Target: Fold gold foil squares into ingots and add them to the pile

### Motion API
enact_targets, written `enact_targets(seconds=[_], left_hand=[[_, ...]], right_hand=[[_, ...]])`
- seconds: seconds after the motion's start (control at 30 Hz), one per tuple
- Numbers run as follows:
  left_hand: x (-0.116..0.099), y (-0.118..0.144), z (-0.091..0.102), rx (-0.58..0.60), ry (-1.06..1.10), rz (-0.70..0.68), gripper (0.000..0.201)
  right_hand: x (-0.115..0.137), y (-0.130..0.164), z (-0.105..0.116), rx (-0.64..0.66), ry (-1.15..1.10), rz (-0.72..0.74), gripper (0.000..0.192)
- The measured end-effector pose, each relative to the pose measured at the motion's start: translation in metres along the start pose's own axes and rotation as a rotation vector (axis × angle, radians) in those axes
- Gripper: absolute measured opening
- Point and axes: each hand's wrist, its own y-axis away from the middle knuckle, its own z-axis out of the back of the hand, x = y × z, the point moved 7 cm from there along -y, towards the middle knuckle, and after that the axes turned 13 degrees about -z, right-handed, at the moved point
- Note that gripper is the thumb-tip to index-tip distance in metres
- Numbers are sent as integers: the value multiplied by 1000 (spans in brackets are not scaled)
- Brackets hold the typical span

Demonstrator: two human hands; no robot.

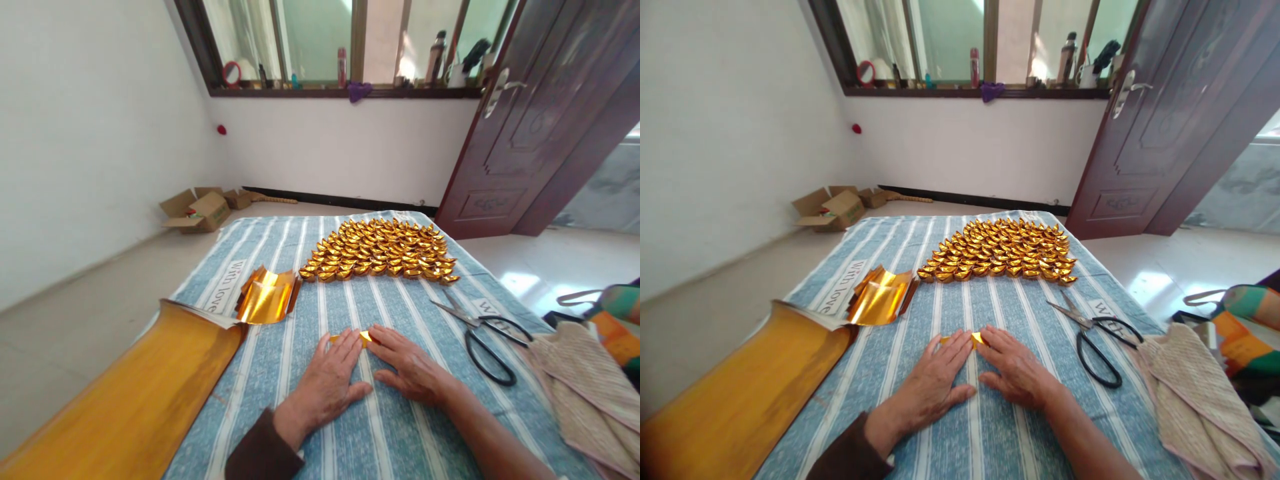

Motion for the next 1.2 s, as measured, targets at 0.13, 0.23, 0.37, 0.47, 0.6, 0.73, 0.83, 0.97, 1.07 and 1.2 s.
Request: enact_targets(seconds=[0.13, 0.23, 0.37, 0.47, 0.6, 0.73, 0.83, 0.97, 1.07, 1.2], left_hand=[[0, 0, -1, 6, 11, 5, 70], [1, 0, -1, -5, 18, -1, 71], [2, -1, -1, -13, 20, -4, 71], [2, -1, 0, -32, 22, -11, 70], [1, -3, 3, -63, 43, -11, 65], [2, -9, 15, -110, 54, 2, 47], [4, -19, 29, -136, 54, -1, 29], [19, -35, 41, -43, -9, 193, 19], [23, -47, 48, -7, -15, 252, 14], [27, -62, 51, 14, 24, 271, 14]], right_hand=[[-1, 2, 0, -28, 19, -31, 50], [0, 1, 1, -77, 42, -39, 46], [0, 2, 3, -114, 59, -27, 42], [-3, 4, 4, -129, 57, -28, 38], [-5, 3, 4, -147, 58, -33, 37], [-3, 1, 6, -156, 48, -37, 35], [-3, 0, 8, -171, 36, -41, 31], [-3, -1, 10, -202, 24, -25, 27], [-3, -1, 11, -227, 12, -25, 25], [-3, -2, 13, -242, 2, -54, 22]])
